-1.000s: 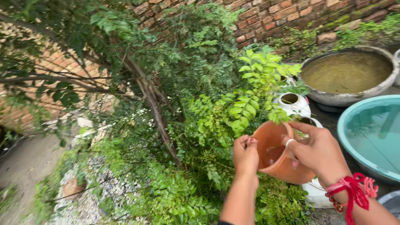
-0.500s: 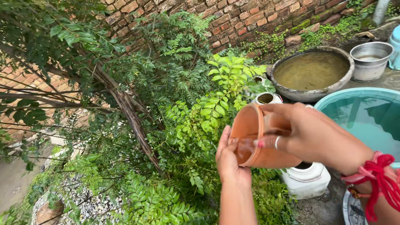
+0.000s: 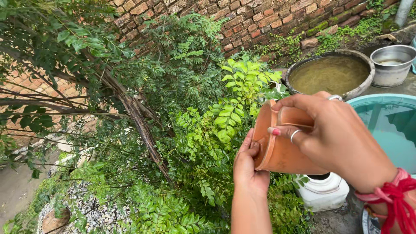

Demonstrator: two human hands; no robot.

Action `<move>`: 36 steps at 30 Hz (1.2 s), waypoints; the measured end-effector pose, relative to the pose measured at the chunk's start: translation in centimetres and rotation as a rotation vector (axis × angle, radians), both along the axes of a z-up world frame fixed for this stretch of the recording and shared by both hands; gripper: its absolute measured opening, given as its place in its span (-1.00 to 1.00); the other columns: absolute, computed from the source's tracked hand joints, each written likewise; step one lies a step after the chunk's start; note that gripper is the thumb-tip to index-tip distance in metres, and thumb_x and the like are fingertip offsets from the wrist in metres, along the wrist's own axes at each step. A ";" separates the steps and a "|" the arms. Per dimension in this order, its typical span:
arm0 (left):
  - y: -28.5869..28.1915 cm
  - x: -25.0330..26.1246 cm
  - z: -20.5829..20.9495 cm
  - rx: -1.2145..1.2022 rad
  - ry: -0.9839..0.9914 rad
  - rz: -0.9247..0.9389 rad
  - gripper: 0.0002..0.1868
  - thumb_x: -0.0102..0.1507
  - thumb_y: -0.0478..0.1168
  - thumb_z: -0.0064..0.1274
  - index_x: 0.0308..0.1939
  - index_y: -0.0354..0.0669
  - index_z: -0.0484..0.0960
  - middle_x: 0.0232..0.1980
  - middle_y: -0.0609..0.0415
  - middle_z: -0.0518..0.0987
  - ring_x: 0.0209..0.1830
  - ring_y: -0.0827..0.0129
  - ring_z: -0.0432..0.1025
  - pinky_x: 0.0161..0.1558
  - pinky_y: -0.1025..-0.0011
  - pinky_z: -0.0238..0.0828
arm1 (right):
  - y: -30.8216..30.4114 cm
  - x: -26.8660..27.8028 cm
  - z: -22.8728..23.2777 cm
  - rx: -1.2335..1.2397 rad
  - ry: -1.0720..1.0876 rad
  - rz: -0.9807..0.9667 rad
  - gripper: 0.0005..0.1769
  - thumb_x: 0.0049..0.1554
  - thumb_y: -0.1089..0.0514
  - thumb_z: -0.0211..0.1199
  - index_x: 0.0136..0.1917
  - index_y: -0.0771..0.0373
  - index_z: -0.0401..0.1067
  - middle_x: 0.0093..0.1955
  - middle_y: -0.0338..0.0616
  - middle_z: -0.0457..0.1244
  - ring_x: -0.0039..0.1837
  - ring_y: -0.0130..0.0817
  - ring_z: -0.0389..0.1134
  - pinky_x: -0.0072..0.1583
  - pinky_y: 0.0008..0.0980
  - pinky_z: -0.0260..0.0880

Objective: The person scoops water into a brown plastic mug from a barrel and splashes the water onto plants in a courtyard.

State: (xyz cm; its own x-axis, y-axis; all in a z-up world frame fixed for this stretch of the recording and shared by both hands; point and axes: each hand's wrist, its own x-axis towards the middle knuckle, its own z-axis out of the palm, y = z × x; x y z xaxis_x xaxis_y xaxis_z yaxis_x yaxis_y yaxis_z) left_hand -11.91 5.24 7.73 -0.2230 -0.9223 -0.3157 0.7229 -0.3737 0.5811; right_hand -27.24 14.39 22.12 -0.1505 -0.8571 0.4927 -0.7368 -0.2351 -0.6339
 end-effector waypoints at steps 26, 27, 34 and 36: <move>0.7 5.6 0.2 0.044 -0.129 0.227 -0.38 0.19 -0.58 -0.29 0.35 -0.37 0.46 0.21 -0.17 0.62 0.09 0.16 0.57 0.18 0.21 0.49 | -1.1 4.4 -1.4 -0.210 -0.137 0.235 -0.61 -0.03 0.13 0.42 0.09 0.21 0.55 -0.10 -0.01 0.45 -0.03 -0.05 0.42 0.03 -0.12 0.38; 0.7 5.5 0.3 0.039 -0.133 0.217 -0.38 0.19 -0.58 -0.30 0.34 -0.37 0.47 0.19 -0.18 0.63 0.06 0.14 0.57 0.16 0.20 0.50 | -1.0 4.4 -1.5 -0.211 -0.138 0.237 -0.61 -0.03 0.13 0.42 0.09 0.21 0.55 -0.10 -0.01 0.45 -0.03 -0.05 0.42 0.03 -0.12 0.38; 0.7 3.5 0.4 0.027 -0.114 0.212 -0.43 0.22 -0.60 -0.28 0.30 -0.41 0.51 0.15 -0.19 0.64 0.04 0.16 0.58 0.13 0.23 0.53 | -0.4 3.3 -1.1 -0.188 -0.085 0.123 -0.59 -0.06 0.09 0.46 0.09 0.15 0.58 -0.18 0.00 0.40 -0.05 -0.04 0.37 0.02 -0.08 0.33; 0.9 2.5 0.3 0.003 -0.108 0.175 -0.44 0.22 -0.59 -0.29 0.28 -0.39 0.53 0.14 -0.17 0.64 0.03 0.17 0.57 0.12 0.24 0.52 | -0.2 2.8 -1.0 -0.156 -0.093 0.096 -0.58 -0.06 0.07 0.46 0.09 0.14 0.59 -0.19 0.01 0.41 -0.06 -0.04 0.37 0.00 -0.09 0.34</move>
